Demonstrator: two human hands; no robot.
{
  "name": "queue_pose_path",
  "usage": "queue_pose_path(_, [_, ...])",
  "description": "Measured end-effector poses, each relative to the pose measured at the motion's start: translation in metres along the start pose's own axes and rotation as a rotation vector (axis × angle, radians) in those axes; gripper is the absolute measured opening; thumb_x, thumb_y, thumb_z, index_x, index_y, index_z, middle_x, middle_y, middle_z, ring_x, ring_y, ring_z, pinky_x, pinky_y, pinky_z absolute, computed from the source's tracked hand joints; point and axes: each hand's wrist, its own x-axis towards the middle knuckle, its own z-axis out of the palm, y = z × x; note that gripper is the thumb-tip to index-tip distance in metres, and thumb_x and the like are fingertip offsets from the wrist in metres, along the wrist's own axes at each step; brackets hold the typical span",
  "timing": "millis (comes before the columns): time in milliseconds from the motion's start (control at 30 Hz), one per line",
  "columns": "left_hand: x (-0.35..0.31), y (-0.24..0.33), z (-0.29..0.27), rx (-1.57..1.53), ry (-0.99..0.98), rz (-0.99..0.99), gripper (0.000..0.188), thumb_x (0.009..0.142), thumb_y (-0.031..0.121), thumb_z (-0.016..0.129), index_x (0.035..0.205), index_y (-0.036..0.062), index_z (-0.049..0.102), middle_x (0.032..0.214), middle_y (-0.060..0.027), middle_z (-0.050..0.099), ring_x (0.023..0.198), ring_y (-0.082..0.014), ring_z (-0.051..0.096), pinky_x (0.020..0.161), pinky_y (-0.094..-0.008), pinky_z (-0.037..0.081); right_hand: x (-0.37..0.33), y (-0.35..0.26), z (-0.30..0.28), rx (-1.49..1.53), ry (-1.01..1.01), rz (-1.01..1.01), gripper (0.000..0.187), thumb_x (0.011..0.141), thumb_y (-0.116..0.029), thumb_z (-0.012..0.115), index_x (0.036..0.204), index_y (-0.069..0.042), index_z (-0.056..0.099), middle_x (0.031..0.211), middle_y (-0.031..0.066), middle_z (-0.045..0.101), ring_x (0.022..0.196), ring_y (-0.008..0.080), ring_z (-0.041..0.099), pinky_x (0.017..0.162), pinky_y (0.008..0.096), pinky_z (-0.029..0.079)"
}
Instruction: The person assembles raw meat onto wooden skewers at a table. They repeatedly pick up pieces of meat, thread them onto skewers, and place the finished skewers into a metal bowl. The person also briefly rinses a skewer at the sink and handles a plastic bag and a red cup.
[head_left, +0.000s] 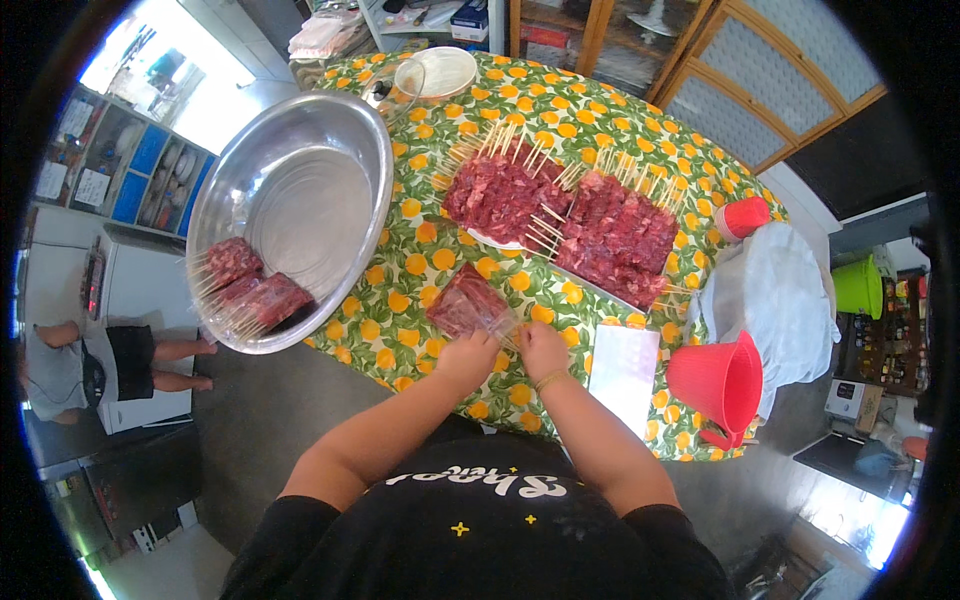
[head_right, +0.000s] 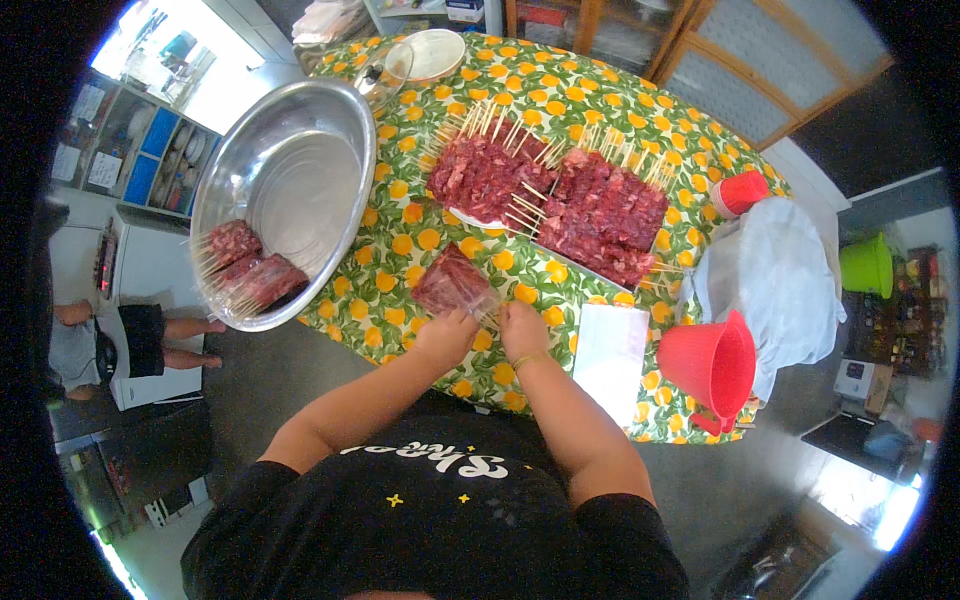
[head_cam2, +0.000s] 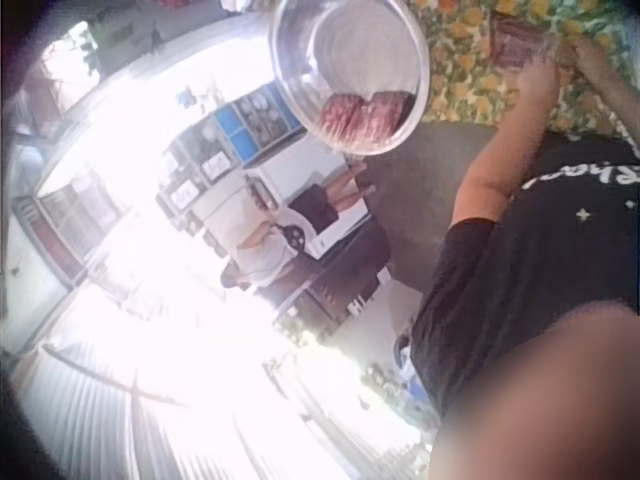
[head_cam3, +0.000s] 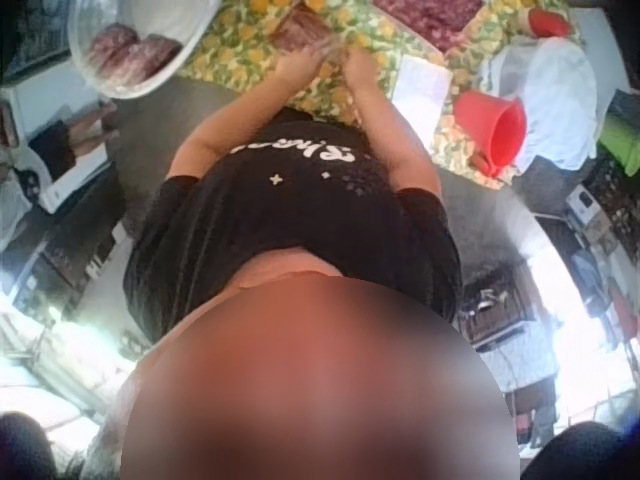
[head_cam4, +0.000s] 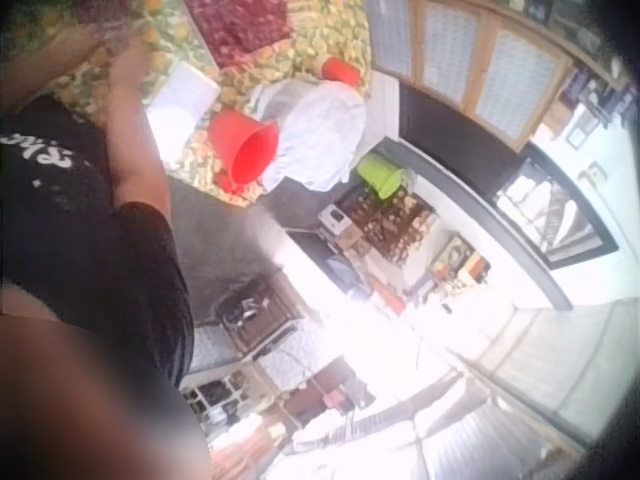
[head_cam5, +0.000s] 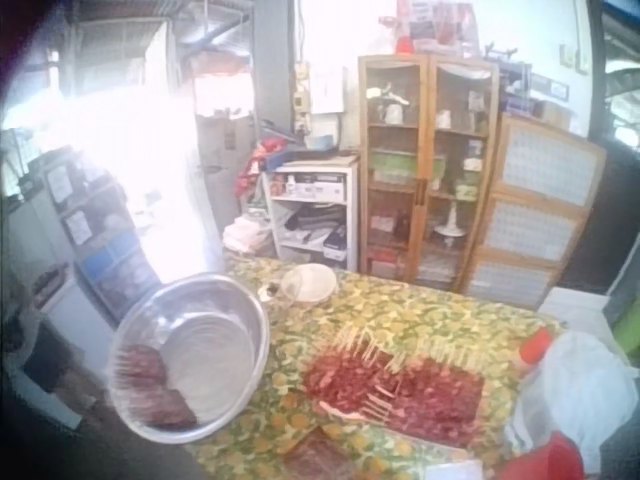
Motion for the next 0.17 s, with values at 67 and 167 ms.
queue_pose_path(67, [0.0008, 0.0001, 0.0014, -0.008, -0.033, -0.007, 0.017, 0.092, 0.025, 0.061, 0.096, 0.0091, 0.058, 0.098, -0.0108, 0.061, 0.081, -0.0325, 0.068, 0.063, -0.044, 0.058, 0.0048, -0.0011, 0.0011, -0.048, -0.051, 0.027, 0.028, 0.094, -0.029, 0.058, 0.091, -0.002, 0.062, 0.089, 0.022, 0.067, 0.089, 0.0406, 0.065, 0.078, 0.0482, 0.052])
queue_pose_path(167, [0.0022, -0.0013, 0.0012, -0.016, -0.069, -0.028, 0.018, 0.091, 0.025, 0.062, 0.098, 0.0089, 0.058, 0.101, -0.0114, 0.061, 0.081, -0.0329, 0.068, 0.064, -0.044, 0.058, 0.0065, -0.002, 0.0019, -0.089, -0.127, 0.051, 0.03, 0.094, -0.031, 0.057, 0.092, -0.002, 0.062, 0.09, 0.0224, 0.068, 0.092, 0.04, 0.065, 0.08, 0.048, 0.052])
